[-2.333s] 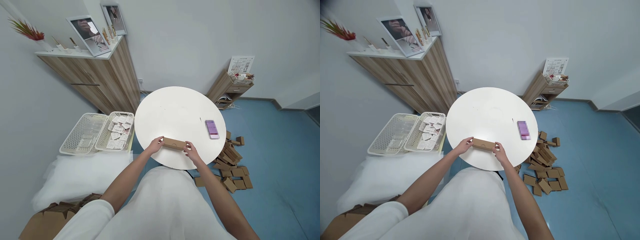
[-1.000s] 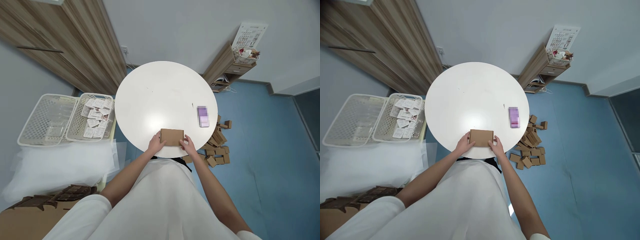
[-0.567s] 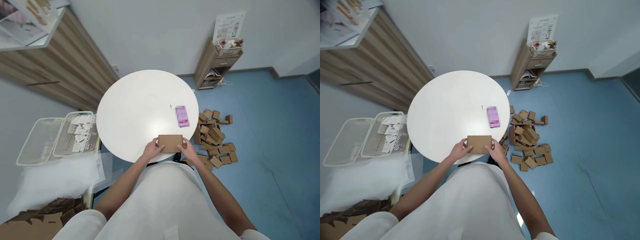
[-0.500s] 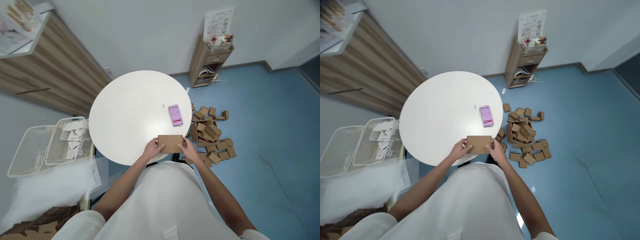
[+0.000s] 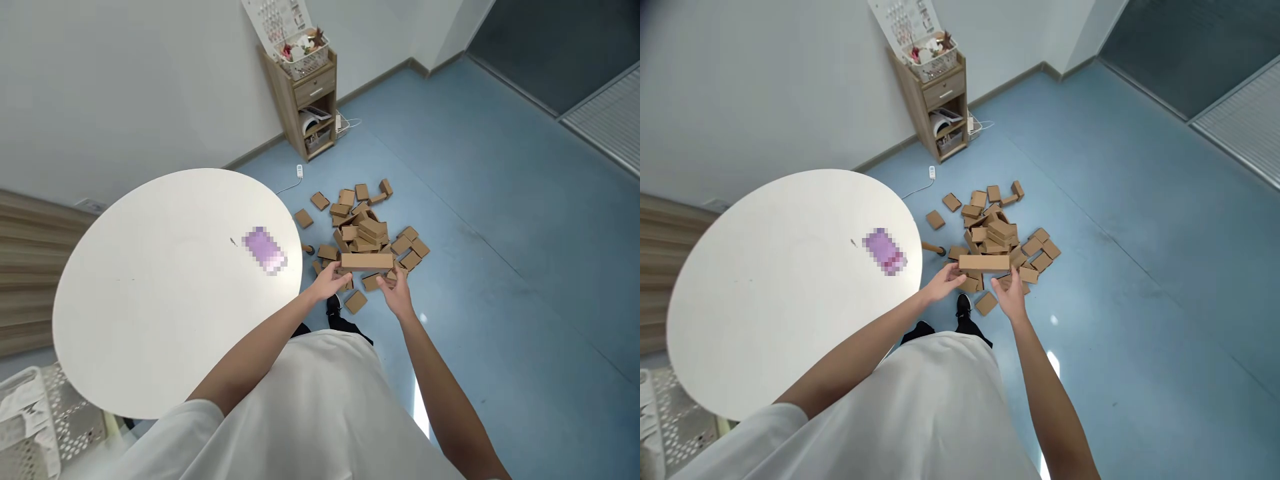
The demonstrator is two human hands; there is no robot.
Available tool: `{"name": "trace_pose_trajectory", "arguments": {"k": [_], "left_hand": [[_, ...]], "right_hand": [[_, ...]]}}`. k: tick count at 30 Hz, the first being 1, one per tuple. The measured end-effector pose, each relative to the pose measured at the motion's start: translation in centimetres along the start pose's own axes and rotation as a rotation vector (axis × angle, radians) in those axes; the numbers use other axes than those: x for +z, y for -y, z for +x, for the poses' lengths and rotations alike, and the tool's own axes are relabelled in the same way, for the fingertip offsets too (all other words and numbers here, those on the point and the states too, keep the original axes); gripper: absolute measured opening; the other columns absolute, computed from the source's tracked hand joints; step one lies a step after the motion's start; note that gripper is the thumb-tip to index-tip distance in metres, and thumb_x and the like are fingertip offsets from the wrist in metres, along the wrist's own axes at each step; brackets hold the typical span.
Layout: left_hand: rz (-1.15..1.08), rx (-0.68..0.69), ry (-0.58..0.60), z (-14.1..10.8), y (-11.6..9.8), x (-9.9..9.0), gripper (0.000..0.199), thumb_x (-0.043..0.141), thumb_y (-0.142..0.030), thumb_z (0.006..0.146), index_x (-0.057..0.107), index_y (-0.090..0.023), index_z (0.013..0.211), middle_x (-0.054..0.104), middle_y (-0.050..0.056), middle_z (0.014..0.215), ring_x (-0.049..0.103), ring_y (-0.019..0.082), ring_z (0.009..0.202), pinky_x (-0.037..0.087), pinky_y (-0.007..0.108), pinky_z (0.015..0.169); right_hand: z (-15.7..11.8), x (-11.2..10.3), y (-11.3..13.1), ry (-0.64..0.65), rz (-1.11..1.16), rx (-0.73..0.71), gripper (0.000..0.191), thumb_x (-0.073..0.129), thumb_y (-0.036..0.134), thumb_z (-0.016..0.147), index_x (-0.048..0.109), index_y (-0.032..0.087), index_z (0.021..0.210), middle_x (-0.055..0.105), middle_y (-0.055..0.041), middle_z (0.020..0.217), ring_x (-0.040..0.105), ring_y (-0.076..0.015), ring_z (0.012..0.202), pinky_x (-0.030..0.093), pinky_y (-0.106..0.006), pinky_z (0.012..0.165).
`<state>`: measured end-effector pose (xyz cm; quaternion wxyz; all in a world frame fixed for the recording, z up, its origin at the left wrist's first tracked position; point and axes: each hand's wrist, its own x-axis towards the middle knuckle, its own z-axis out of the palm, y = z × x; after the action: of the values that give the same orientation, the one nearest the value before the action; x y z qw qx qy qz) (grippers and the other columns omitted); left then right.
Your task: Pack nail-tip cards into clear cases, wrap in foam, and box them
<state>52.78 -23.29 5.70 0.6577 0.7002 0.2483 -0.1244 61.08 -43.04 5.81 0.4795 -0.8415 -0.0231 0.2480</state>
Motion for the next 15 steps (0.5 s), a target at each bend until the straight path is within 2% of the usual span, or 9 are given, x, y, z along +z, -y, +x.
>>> {"name": "trace_pose_trajectory", "arguments": {"k": [4,7,11,15], "left_hand": [[0.002,-0.027,0.123,1.6,-0.2,1.7,0.060,0.063,-0.046,0.069,0.047,-0.017,0.119,0.051,0.014,0.123,0.055,0.023,0.104,0.046,0.033,0.083],[0.077,-0.041,0.149,1.1,0.6,1.6,0.062,0.067,-0.046,0.064,0.051,-0.017,0.116,0.055,0.013,0.118,0.056,0.024,0.101,0.046,0.034,0.082],[0.150,-0.089,0.113,-0.5,2.0,-0.4,0.060,0.066,-0.046,0.064,0.051,-0.018,0.115,0.057,0.012,0.113,0.059,0.023,0.094,0.049,0.033,0.077],[0.123,-0.147,-0.067,-2.3,2.8,-3.1,0.052,0.064,-0.042,0.068,0.052,-0.017,0.112,0.058,0.011,0.111,0.060,0.020,0.087,0.050,0.032,0.074]], "right_hand": [[0.3,-1.3,-1.5,-0.122,0.022,0.029,0.080,0.053,0.050,0.072,0.017,0.022,0.137,0.025,-0.0141,0.139,0.053,-0.0229,0.104,0.046,-0.033,0.081],[0.5,-1.2,-2.7,-0.129,-0.007,0.067,0.080,0.052,0.050,0.072,0.018,0.021,0.137,0.025,-0.0155,0.139,0.054,-0.0223,0.102,0.046,-0.032,0.082],[1.2,-0.2,-3.0,-0.066,-0.024,0.088,0.079,0.052,0.050,0.070,0.021,0.021,0.136,0.028,-0.0144,0.139,0.056,-0.0222,0.097,0.045,-0.036,0.084],[1.8,1.6,-1.3,0.047,-0.041,0.071,0.073,0.052,0.048,0.070,0.029,0.021,0.133,0.041,-0.0129,0.131,0.058,-0.0211,0.091,0.046,-0.036,0.081]]}}
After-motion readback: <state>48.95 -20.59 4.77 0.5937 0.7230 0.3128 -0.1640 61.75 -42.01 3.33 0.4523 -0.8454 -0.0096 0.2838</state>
